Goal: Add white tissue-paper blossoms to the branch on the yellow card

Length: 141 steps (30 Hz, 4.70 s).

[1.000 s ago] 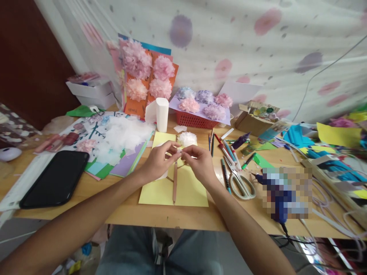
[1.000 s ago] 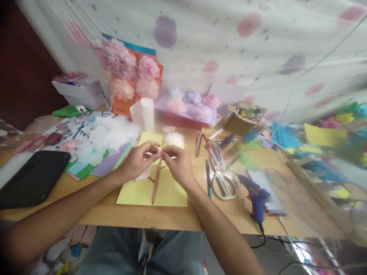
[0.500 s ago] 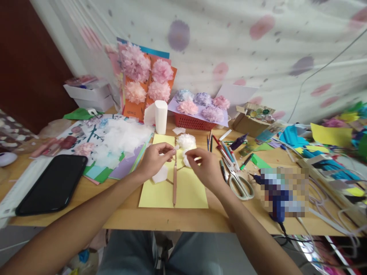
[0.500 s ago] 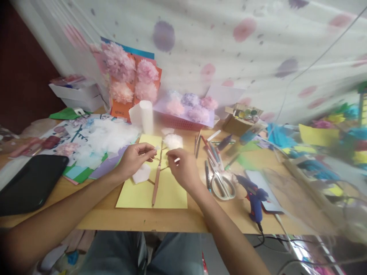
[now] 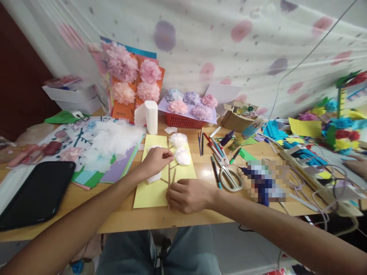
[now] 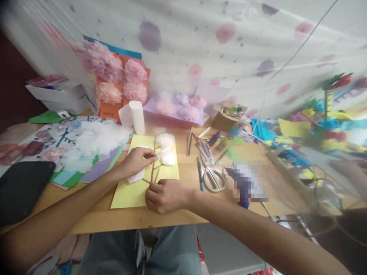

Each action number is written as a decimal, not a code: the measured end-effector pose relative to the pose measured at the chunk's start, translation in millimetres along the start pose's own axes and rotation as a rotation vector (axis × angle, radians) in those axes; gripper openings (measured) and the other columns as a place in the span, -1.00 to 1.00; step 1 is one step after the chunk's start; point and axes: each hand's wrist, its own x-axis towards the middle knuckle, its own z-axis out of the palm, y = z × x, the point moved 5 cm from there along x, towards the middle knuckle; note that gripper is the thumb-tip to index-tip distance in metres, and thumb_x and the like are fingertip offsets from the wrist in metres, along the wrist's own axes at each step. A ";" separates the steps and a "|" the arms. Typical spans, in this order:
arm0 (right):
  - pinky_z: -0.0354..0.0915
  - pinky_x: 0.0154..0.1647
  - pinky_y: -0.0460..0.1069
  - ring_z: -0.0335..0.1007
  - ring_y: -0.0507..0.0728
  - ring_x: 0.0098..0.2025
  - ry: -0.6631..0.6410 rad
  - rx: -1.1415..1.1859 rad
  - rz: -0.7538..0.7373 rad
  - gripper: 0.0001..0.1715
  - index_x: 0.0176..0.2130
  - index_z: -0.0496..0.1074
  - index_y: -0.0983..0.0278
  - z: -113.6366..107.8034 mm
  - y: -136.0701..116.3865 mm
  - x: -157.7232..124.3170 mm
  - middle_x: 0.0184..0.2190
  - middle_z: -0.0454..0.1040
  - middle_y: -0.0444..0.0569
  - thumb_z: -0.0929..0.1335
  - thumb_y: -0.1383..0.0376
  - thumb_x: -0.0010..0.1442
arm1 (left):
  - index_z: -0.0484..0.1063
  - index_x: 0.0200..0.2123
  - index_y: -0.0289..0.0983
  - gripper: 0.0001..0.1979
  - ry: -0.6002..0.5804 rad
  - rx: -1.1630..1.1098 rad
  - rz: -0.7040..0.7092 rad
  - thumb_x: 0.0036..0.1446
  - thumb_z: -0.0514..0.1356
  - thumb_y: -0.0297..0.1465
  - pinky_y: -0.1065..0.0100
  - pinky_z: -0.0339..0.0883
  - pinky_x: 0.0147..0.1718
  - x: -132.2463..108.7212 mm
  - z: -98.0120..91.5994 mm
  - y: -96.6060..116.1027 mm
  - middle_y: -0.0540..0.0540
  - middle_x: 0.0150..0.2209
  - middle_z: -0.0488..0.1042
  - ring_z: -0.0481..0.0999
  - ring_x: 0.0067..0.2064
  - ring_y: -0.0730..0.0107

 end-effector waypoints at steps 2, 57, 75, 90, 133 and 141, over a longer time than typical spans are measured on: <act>0.19 -0.52 -0.01 0.37 0.08 -0.40 0.069 0.055 0.029 -0.77 -0.32 0.44 0.32 -11.9 -1.6 -3.1 -0.43 0.44 -0.04 0.27 0.40 0.37 | 0.54 -0.49 -0.24 -0.80 -0.015 0.022 -0.024 0.07 0.22 -0.27 0.37 0.17 -0.47 7.6 1.4 1.4 -0.03 -0.52 0.55 0.47 -0.44 0.32; 0.48 -0.41 -0.05 0.50 0.06 -0.42 0.829 0.573 1.232 -0.89 -0.33 0.36 0.20 22.0 102.0 -60.3 -0.44 0.50 -0.12 0.30 0.33 0.29 | 0.55 -0.48 -0.27 -0.88 -0.067 0.173 -0.207 0.01 0.21 -0.40 0.33 0.16 -0.39 32.6 21.4 -9.1 -0.08 -0.45 0.57 0.50 -0.36 0.26; 0.50 -0.38 -0.03 0.51 0.06 -0.38 0.842 0.598 1.240 -0.88 -0.31 0.36 0.20 24.7 98.6 -62.4 -0.41 0.48 -0.12 0.31 0.30 0.32 | 0.59 -0.39 -0.26 -0.84 -0.030 0.181 -0.236 0.05 0.19 -0.40 0.34 0.24 -0.36 27.6 20.4 -6.8 -0.08 -0.41 0.60 0.54 -0.31 0.25; 0.50 -0.38 -0.03 0.51 0.07 -0.36 0.850 0.615 1.250 -0.85 -0.31 0.36 0.20 26.0 97.0 -62.1 -0.40 0.46 -0.11 0.31 0.25 0.33 | 0.60 -0.37 -0.27 -0.82 -0.039 0.168 -0.222 0.07 0.19 -0.37 0.34 0.22 -0.36 26.9 22.6 -9.0 -0.10 -0.38 0.61 0.55 -0.29 0.23; 0.42 -0.29 0.00 0.56 0.14 -0.25 0.561 0.283 0.848 -0.80 -0.15 0.45 0.20 3.6 82.3 11.9 -0.27 0.60 0.00 0.28 0.43 0.31 | 0.65 -0.34 -0.20 -0.81 0.206 0.716 -0.393 0.11 0.20 -0.38 0.23 0.35 -0.19 -12.1 -143.2 -79.1 -0.24 -0.24 0.65 0.58 -0.16 0.05; 0.35 -0.37 -0.04 0.55 0.12 -0.33 0.545 0.259 0.900 -0.82 -0.17 0.47 0.24 11.7 82.4 -5.7 -0.33 0.61 -0.01 0.28 0.42 0.32 | 0.65 -0.18 -0.27 -0.73 0.266 0.768 -0.425 0.23 0.16 -0.33 0.32 0.26 -0.15 -20.7 -169.9 -73.9 -0.13 -0.15 0.65 0.53 -0.10 0.16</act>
